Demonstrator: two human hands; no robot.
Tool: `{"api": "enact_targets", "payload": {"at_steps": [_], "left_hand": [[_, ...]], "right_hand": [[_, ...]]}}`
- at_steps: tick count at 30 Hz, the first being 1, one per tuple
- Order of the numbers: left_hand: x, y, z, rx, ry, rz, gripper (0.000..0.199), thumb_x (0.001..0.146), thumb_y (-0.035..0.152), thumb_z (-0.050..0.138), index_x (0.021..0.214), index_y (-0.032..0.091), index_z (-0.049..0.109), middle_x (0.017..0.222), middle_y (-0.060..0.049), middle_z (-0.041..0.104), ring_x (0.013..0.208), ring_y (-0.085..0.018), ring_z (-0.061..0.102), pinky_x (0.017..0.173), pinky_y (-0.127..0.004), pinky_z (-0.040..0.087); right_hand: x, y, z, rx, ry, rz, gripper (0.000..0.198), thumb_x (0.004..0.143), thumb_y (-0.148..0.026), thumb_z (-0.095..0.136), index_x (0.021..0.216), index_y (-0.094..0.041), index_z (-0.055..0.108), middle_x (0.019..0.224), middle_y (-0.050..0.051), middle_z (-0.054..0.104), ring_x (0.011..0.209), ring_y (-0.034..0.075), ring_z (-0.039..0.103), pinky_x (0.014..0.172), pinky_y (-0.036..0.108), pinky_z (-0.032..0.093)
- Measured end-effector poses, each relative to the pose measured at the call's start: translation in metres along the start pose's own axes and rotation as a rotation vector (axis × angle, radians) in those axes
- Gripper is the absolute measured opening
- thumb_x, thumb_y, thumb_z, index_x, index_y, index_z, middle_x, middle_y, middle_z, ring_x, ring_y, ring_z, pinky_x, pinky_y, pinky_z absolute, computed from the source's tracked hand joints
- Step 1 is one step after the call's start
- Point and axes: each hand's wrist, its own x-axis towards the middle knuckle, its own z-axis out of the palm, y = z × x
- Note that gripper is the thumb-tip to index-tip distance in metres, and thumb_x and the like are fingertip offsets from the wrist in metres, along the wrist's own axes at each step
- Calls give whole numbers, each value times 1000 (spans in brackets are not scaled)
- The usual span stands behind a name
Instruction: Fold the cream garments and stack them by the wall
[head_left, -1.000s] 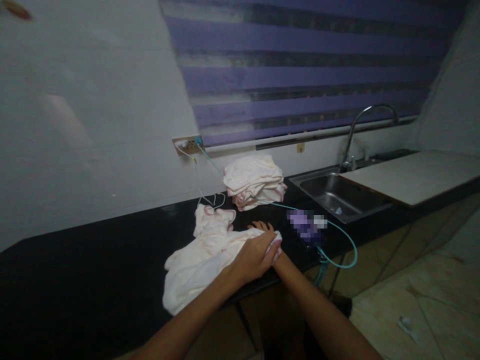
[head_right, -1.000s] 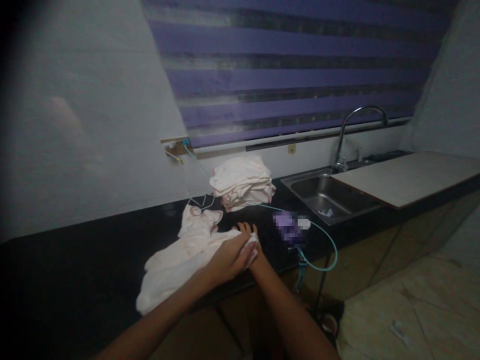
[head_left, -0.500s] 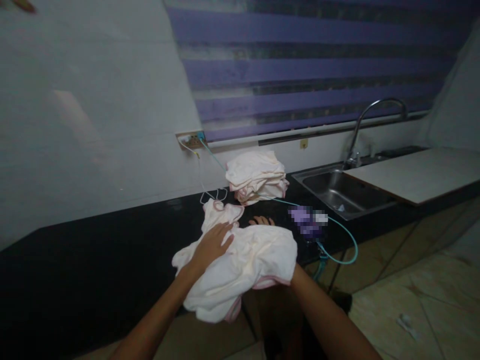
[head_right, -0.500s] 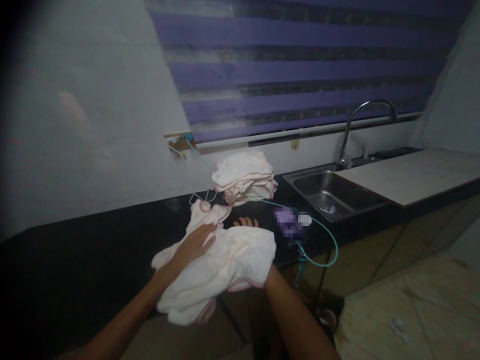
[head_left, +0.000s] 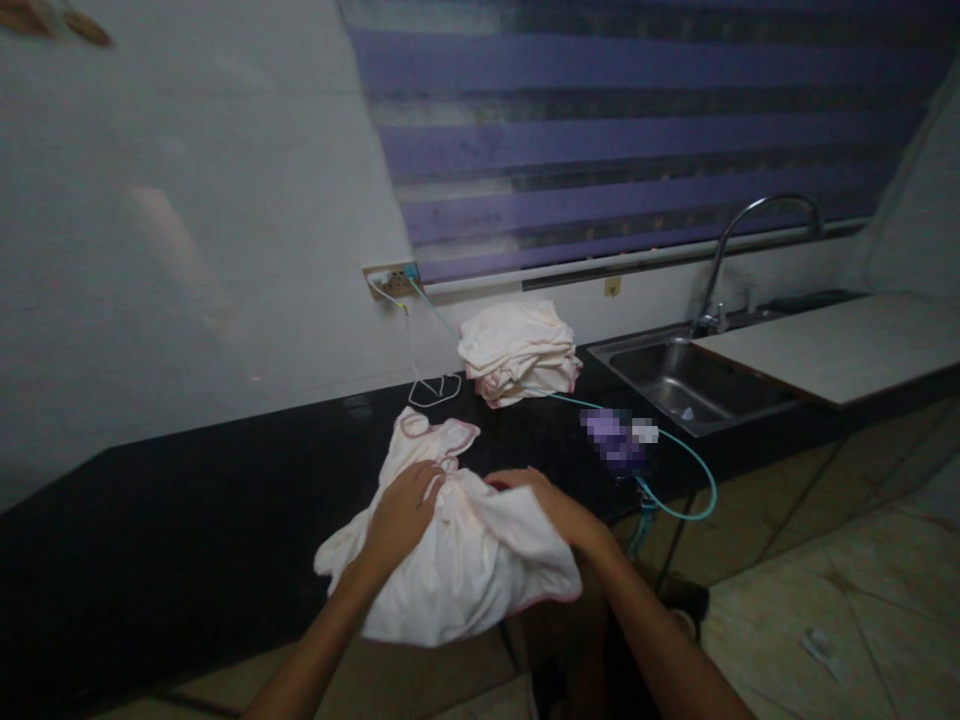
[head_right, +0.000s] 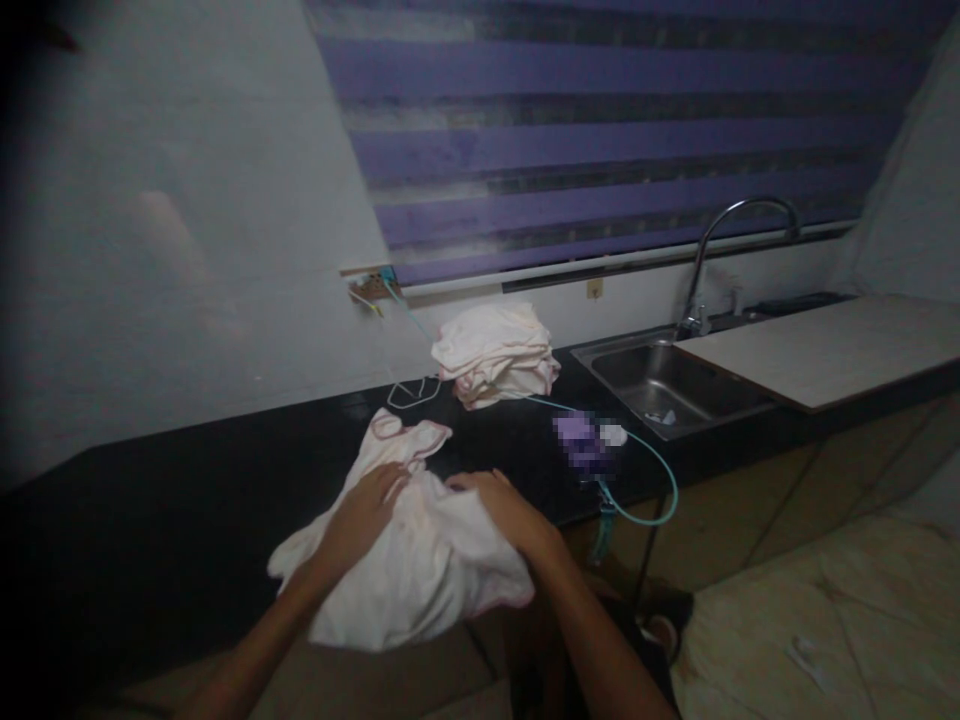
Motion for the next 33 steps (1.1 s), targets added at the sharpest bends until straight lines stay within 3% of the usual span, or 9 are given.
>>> {"api": "enact_targets", "payload": {"at_steps": [3, 6, 9, 13, 17, 22, 27, 30, 33], "left_hand": [[20, -18, 5, -40, -57, 73, 50, 106, 44, 34, 138, 22, 65, 151, -10, 63, 145, -23, 52, 130, -46, 36], [38, -36, -1, 5, -199, 187, 48, 102, 41, 41, 139, 25, 66, 156, -9, 60, 150, -24, 46, 131, -49, 32], [45, -48, -19, 124, -263, 111, 47, 101, 45, 44, 137, 28, 68, 154, -8, 61, 151, -29, 44, 129, -56, 30], [44, -54, -45, 275, -154, 59, 48, 104, 51, 37, 123, 25, 73, 142, -13, 65, 141, -32, 51, 126, -59, 29], [45, -53, -68, 309, -23, 113, 50, 104, 47, 29, 104, 19, 70, 120, -18, 68, 115, -29, 63, 111, -46, 47], [47, -51, -95, 179, -28, -179, 52, 104, 54, 21, 94, 22, 61, 99, -12, 72, 96, -27, 69, 90, -38, 52], [51, -73, -144, 296, 62, -444, 62, 105, 57, 16, 98, 18, 63, 108, -15, 74, 102, -32, 69, 88, -43, 54], [54, -86, -167, 365, 247, -398, 58, 106, 48, 20, 118, 6, 59, 130, -23, 66, 125, -38, 60, 108, -53, 48], [46, -68, -155, 288, 258, -213, 55, 104, 50, 33, 133, 9, 56, 141, -20, 63, 136, -34, 56, 119, -47, 45]], "right_hand": [[-3, -15, 14, -87, -132, -6, 56, 91, -39, 78, 141, -18, 62, 132, 13, 69, 125, 30, 62, 109, 42, 48], [-10, -25, 19, -136, -153, 108, 41, 96, -22, 64, 136, -16, 63, 128, 14, 68, 118, 28, 64, 99, 37, 49], [-16, -24, 10, -61, -101, 129, 31, 95, -11, 57, 124, -19, 67, 117, 10, 69, 109, 23, 64, 94, 31, 47], [-17, -15, -12, 11, 94, 112, 32, 94, -4, 52, 116, -20, 69, 110, 8, 68, 107, 21, 63, 93, 28, 46], [-8, -7, -36, -19, 258, 121, 37, 93, -2, 47, 117, -20, 69, 112, 9, 69, 109, 21, 64, 97, 29, 46], [18, 6, -59, -11, 357, 202, 31, 99, -8, 44, 116, -20, 67, 109, 8, 73, 108, 22, 67, 96, 31, 47], [44, 8, -79, 419, 448, 418, 27, 105, -37, 52, 89, -18, 63, 75, 1, 63, 65, 15, 60, 62, 24, 47], [54, -1, -86, 785, 449, 508, 31, 97, -43, 65, 106, -14, 61, 68, -7, 55, 47, 5, 43, 47, 18, 32], [67, -4, -81, 871, 511, 456, 50, 89, -30, 69, 134, -16, 50, 80, -8, 60, 53, 5, 53, 50, 15, 36]]}}
